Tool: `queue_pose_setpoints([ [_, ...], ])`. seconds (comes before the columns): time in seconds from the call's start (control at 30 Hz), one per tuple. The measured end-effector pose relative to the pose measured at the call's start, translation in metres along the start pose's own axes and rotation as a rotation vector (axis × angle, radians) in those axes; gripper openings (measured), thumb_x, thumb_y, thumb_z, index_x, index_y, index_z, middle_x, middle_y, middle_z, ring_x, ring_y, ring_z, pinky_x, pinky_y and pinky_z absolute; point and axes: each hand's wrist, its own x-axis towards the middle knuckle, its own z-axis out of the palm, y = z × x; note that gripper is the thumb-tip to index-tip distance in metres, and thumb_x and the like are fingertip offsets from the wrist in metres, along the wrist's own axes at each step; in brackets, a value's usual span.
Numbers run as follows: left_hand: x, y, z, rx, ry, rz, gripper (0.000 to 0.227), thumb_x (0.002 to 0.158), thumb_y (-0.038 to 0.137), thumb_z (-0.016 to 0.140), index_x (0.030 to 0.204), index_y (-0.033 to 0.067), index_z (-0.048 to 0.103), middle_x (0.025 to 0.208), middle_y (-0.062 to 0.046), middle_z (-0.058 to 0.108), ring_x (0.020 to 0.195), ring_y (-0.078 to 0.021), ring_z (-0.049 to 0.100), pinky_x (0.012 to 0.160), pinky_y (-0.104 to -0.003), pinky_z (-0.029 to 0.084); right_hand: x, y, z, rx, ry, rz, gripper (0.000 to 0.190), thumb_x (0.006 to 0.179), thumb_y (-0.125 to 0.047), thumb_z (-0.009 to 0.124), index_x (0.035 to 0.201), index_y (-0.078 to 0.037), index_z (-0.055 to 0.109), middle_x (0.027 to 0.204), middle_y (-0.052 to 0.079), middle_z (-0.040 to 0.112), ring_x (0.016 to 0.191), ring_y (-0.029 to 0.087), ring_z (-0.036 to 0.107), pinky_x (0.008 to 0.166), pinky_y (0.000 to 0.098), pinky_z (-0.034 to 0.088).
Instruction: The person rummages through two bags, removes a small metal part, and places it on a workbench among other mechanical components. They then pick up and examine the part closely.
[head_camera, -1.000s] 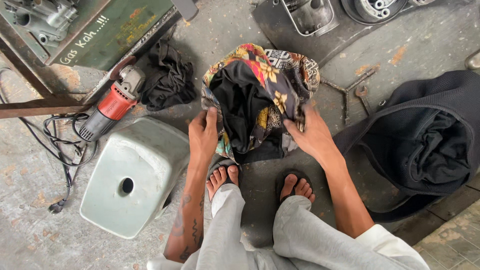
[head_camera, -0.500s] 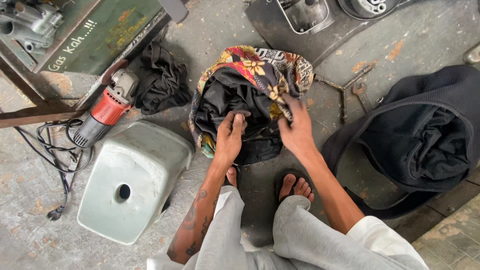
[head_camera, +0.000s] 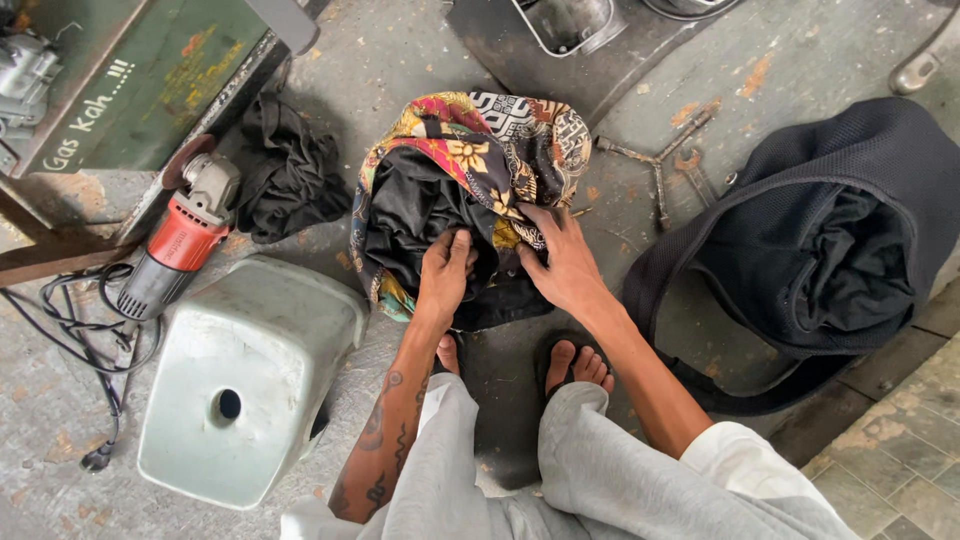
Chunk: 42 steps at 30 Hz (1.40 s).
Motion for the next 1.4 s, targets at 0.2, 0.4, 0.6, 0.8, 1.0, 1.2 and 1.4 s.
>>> queue_pose_setpoints([
  [0.2, -0.019, 0.017, -0.007, -0.119, -0.082, -0.042, 0.056, 0.112, 0.045, 0.024, 0.086, 0.0068, 0.056, 0.068, -0.002, 0.04, 0.059, -0.0115, 0.034, 0.061, -0.038, 0.035, -0.004, -0.004, -0.013, 0.076, 0.005, 0.014, 0.057, 0.088, -0.024, 0.069, 0.142, -0.021, 0.049, 0.117, 0.018, 0.051, 0.112, 0.047, 0.057, 0.092, 0.0586, 0.048],
  [0.4, -0.031, 0.072, 0.025, -0.191, -0.21, 0.001, 0.052, 0.112, 0.042, 0.03, 0.093, 0.0041, 0.06, 0.07, -0.001, 0.043, 0.062, -0.0098, 0.038, 0.061, -0.037, 0.036, -0.02, -0.029, -0.026, 0.029, 0.195, -0.02, 0.044, 0.097, -0.032, 0.061, 0.139, -0.023, 0.052, 0.142, 0.015, 0.036, 0.135, 0.042, 0.038, 0.109, 0.0553, 0.037],
  [0.6, -0.025, 0.057, 0.024, -0.046, -0.271, 0.108, 0.039, 0.109, 0.035, 0.049, 0.101, 0.0017, 0.067, 0.07, -0.01, 0.056, 0.063, -0.0098, 0.044, 0.062, -0.034, 0.04, -0.021, -0.03, -0.015, 0.016, 0.229, -0.166, 0.025, 0.097, -0.027, 0.063, 0.122, -0.027, 0.063, 0.142, 0.009, 0.038, 0.139, 0.036, 0.034, 0.111, 0.0523, 0.034],
  [0.8, 0.0, -0.004, 0.016, -0.158, -0.248, 0.033, 0.045, 0.109, 0.039, 0.048, 0.104, 0.0007, 0.07, 0.073, -0.012, 0.066, 0.064, -0.0139, 0.051, 0.066, -0.037, 0.046, -0.018, -0.033, -0.018, 0.136, 0.188, -0.182, 0.022, 0.099, -0.03, 0.066, 0.117, -0.017, 0.061, 0.132, 0.006, 0.043, 0.126, 0.035, 0.044, 0.101, 0.0499, 0.042],
  [1.0, -0.006, 0.009, 0.02, -0.138, -0.256, 0.067, 0.044, 0.11, 0.038, 0.045, 0.108, 0.0017, 0.07, 0.069, -0.008, 0.06, 0.06, -0.0092, 0.042, 0.059, -0.032, 0.037, -0.019, -0.021, -0.008, 0.065, 0.228, -0.197, 0.028, 0.092, -0.022, 0.072, 0.119, -0.022, 0.064, 0.129, 0.005, 0.049, 0.124, 0.033, 0.049, 0.1, 0.0486, 0.042],
  [1.2, -0.012, 0.03, 0.024, 0.013, -0.217, 0.124, 0.038, 0.112, 0.026, 0.037, 0.119, -0.0008, 0.062, 0.062, -0.004, 0.048, 0.054, -0.0067, 0.034, 0.053, -0.029, 0.036, -0.017, -0.014, -0.019, 0.173, 0.217, -0.136, 0.035, 0.094, -0.018, 0.062, 0.129, -0.021, 0.061, 0.127, 0.009, 0.056, 0.125, 0.035, 0.052, 0.102, 0.0497, 0.045],
  [1.4, -0.016, 0.038, 0.027, 0.014, -0.151, 0.071, 0.037, 0.111, 0.025, 0.037, 0.114, 0.0001, 0.064, 0.065, -0.002, 0.047, 0.053, -0.0042, 0.03, 0.049, -0.025, 0.031, -0.016, 0.053, -0.005, -0.315, 0.113, 0.241, 0.048, 0.088, -0.021, 0.065, 0.135, -0.016, 0.056, 0.129, 0.013, 0.05, 0.12, 0.04, 0.051, 0.086, 0.0581, 0.051],
])
